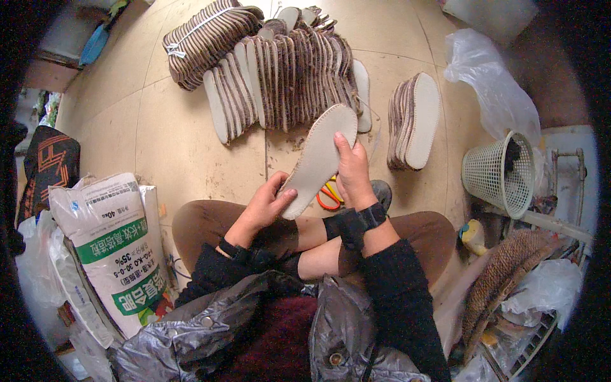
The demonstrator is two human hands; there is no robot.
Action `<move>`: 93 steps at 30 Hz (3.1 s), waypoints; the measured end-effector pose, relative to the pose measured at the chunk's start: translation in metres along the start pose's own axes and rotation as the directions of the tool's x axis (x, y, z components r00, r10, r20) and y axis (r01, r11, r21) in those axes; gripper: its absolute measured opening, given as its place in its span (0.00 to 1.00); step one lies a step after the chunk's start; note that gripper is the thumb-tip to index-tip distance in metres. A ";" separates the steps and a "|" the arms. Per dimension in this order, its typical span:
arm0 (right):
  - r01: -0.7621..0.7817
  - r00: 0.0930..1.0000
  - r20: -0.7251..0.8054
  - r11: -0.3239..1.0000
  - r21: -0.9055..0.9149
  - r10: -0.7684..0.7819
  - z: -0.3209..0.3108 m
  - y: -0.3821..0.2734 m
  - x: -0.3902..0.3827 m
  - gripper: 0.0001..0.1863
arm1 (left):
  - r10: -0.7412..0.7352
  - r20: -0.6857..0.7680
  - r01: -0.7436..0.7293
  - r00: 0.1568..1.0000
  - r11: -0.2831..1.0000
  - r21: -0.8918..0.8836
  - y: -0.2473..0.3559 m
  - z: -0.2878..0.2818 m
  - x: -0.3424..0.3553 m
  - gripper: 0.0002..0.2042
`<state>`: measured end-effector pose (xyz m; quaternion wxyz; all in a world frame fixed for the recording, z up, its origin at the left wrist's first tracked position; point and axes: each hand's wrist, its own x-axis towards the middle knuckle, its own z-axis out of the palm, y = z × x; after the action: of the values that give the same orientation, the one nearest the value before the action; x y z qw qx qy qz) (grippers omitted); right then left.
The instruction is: The person sits on the floor and uses scissors to trim the edges of fabric shoe insoles. They pick up insoles from a pile, cut the excess material along the perimeter, and place the finished insoles into a separate stack.
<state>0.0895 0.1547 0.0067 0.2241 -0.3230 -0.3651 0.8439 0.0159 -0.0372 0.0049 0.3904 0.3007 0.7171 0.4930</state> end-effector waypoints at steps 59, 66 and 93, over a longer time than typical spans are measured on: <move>-0.245 0.922 0.288 0.966 -0.082 0.258 0.016 0.017 -0.014 0.18 | -0.106 -0.036 0.081 0.994 0.903 -0.421 -0.008 0.004 0.004 0.16; -0.191 0.955 0.179 0.954 -0.232 0.235 0.014 0.020 -0.014 0.16 | -0.114 -0.013 0.100 0.993 0.919 -0.381 -0.008 0.004 0.004 0.17; -0.140 0.973 0.158 0.972 -0.189 0.170 0.016 0.025 -0.015 0.14 | -0.051 -0.024 0.046 0.998 0.984 -0.170 -0.010 0.003 0.005 0.19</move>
<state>0.0847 0.1222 0.0022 0.0952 -0.2947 -0.4302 0.8479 0.0158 -0.0353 -0.0067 0.4163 0.2417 0.6851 0.5468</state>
